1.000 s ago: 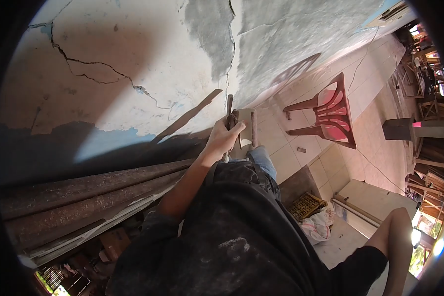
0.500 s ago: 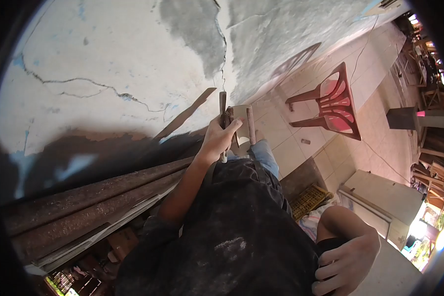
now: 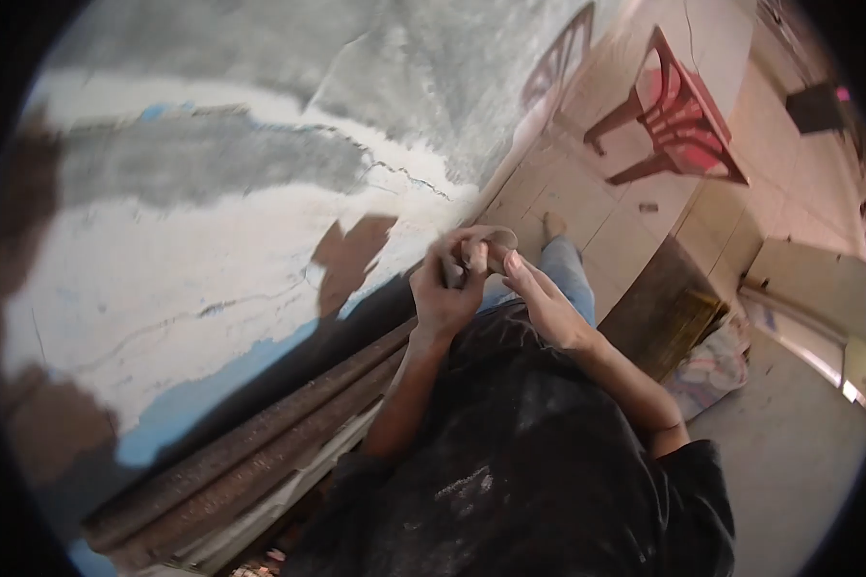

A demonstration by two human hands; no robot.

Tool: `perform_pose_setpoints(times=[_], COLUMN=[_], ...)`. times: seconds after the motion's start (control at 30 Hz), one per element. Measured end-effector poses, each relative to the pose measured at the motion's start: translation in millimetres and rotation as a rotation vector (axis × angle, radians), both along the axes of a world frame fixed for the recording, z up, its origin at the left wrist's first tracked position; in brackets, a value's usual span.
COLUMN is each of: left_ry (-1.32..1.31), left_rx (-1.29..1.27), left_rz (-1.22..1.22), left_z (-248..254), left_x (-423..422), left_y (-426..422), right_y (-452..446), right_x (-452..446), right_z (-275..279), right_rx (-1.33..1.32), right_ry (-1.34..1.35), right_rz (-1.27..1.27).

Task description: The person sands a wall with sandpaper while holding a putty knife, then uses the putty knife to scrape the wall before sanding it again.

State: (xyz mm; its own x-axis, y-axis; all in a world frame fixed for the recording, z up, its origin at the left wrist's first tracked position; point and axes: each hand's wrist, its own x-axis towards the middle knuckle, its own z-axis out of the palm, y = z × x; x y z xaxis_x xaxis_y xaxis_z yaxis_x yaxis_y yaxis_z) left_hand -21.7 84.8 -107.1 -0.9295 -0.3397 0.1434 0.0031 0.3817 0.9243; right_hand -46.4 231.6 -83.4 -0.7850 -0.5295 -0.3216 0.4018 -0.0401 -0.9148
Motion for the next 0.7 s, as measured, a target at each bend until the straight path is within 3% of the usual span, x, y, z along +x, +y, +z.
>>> perform_pose_setpoints(times=[0.07, 0.1, 0.23, 0.33, 0.47, 0.5, 0.6, 0.7], left_ry=[0.012, -0.087, -0.311, -0.603, -0.581, -0.466, -0.518, -0.585], left_rx=[-0.174, -0.084, -0.088, -0.13, -0.097, -0.152, 0.176, 0.335], left_rz=[-0.268, -0.267, -0.354, -0.279, -0.093, -0.098, 0.05, 0.217], left_z=[0.1, -3.4, 12.0, 26.6, 60.0, 56.9, 48.6, 56.4], left_x=[5.7, 10.4, 11.7, 7.2, 5.4, 8.8, 14.2, 13.0], left_y=[-6.9, -7.3, -11.0, -10.9, -19.7, -29.0, -51.3, -47.0], right_y=[2.7, -0.4, -19.5, -32.5, -46.3, -51.2, -60.6, -58.0], right_x=[-3.9, -7.1, -20.1, -28.7, -28.5, -27.2, -26.0, -29.9], right_z=[6.2, 7.3, -31.4, -41.7, -34.4, -37.0, -46.2, -54.7], right_rx=[-0.107, -0.135, -0.594, -0.498, -0.339, -0.33, -0.286, -0.244], right_ry=[-0.088, -0.074, -0.751, -0.856, -0.768, -0.715, -0.548, -0.376], right_rz=[0.077, 0.068, -0.154, -0.224, -0.232, -0.232, -0.215, -0.188])
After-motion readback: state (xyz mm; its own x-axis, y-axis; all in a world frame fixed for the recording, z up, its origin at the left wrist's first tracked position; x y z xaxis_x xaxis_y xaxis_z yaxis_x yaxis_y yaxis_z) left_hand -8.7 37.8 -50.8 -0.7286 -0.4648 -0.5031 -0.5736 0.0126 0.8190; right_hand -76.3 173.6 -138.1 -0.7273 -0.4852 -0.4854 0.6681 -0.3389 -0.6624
